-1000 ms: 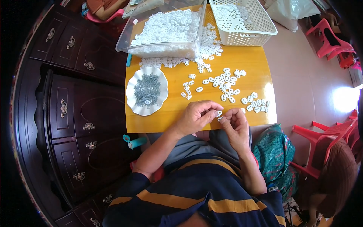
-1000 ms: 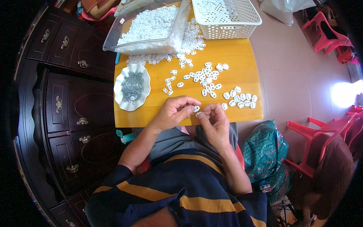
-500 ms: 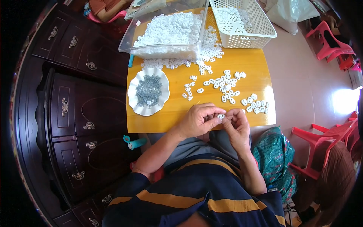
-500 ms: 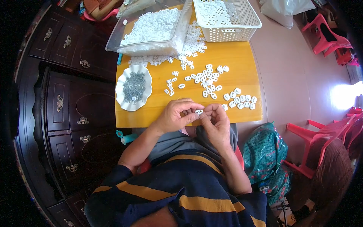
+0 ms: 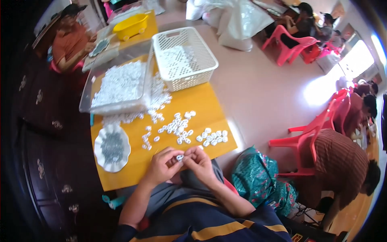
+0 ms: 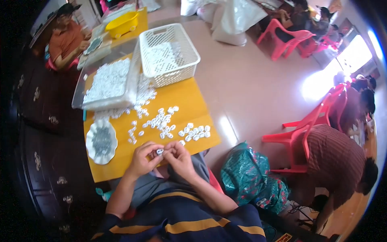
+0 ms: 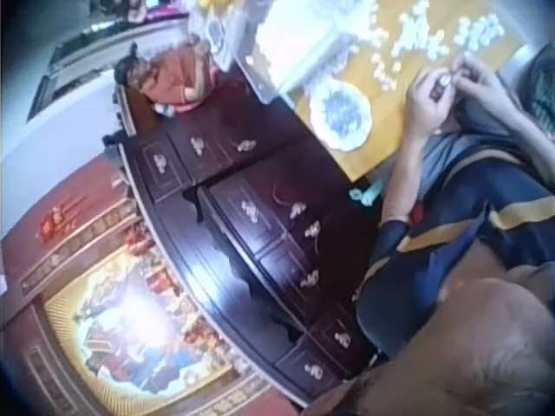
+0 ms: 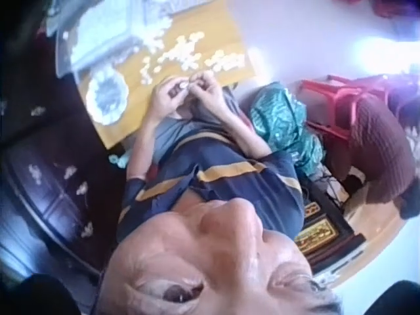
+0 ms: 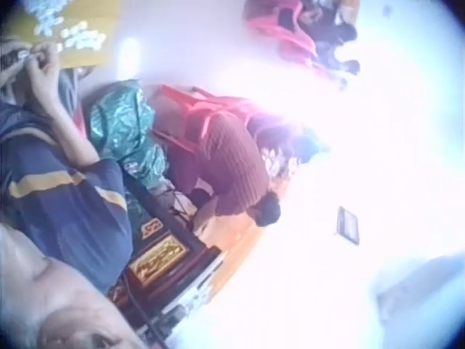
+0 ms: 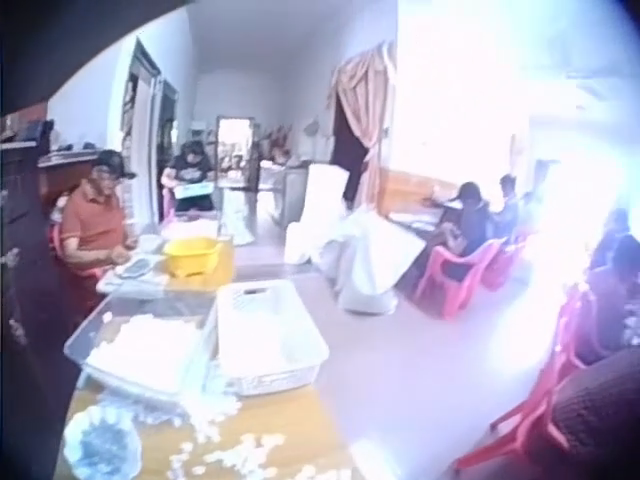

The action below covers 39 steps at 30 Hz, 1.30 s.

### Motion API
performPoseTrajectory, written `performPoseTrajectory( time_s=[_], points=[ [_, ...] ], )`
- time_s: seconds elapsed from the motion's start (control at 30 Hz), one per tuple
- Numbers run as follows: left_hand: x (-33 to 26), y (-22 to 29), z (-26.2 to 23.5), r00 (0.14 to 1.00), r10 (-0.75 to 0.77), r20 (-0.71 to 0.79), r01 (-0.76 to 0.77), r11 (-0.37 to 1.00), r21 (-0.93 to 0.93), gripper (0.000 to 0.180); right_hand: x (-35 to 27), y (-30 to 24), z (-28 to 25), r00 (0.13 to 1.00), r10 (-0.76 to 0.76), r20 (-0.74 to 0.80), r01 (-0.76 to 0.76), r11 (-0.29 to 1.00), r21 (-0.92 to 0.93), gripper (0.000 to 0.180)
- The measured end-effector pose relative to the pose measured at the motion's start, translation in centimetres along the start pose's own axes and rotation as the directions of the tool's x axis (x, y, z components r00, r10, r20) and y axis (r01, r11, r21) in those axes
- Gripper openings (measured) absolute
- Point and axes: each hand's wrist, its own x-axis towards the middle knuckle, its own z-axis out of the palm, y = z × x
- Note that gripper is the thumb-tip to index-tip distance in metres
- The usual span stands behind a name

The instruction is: The recorder is manually assembling small metal pins or components into white plastic button-like bases.

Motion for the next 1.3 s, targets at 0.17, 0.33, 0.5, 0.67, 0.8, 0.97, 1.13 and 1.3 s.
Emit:
performPoseTrajectory(
  time_s=[0.17,0.33,0.5,0.67,0.8,0.97,1.13,1.3],
  points=[
    [0.8,0.1,0.1,0.994,0.109,-0.007,-0.109,0.994,0.023,0.018,0.2,-0.7,-0.4,0.999,-0.035,0.002,0.035,0.999,-0.003,0.012],
    [0.4,0.3,0.6,1.000,0.015,-0.009,-0.015,0.999,0.039,0.017,0.5,0.0,-1.0,0.999,-0.001,0.038,-0.003,0.995,0.101,0.013],
    [0.4,0.3,0.9,0.998,-0.047,-0.035,0.044,0.996,-0.078,0.017,0.3,-0.8,-0.6,0.999,0.032,0.026,-0.034,0.997,0.075,0.013],
    [0.5,0.3,0.6,0.999,-0.037,-0.030,0.034,0.997,-0.075,0.022,0.3,-1.2,-0.7,0.997,0.066,0.044,-0.068,0.997,0.038,0.010],
    [-0.1,0.4,0.0,1.000,0.009,0.015,-0.009,1.000,0.005,0.031,0.2,-0.2,-0.1,0.998,0.050,0.025,-0.052,0.997,0.062,0.009],
    [0.5,0.5,0.3,1.000,0.016,0.011,-0.017,0.998,0.062,0.035,-0.1,-0.8,-0.1,0.995,-0.047,-0.083,0.039,0.995,-0.093,0.003],
    [0.7,-0.1,1.1,0.994,0.107,-0.013,-0.106,0.994,0.040,0.029,-0.1,-2.4,-0.1,0.994,0.025,-0.105,-0.025,1.000,0.006,0.008],
    [0.0,-0.1,0.5,0.997,0.072,-0.004,-0.071,0.995,0.067,0.030,0.0,-2.0,0.2,0.995,0.084,-0.059,-0.081,0.995,0.053,0.010]
  ],
)
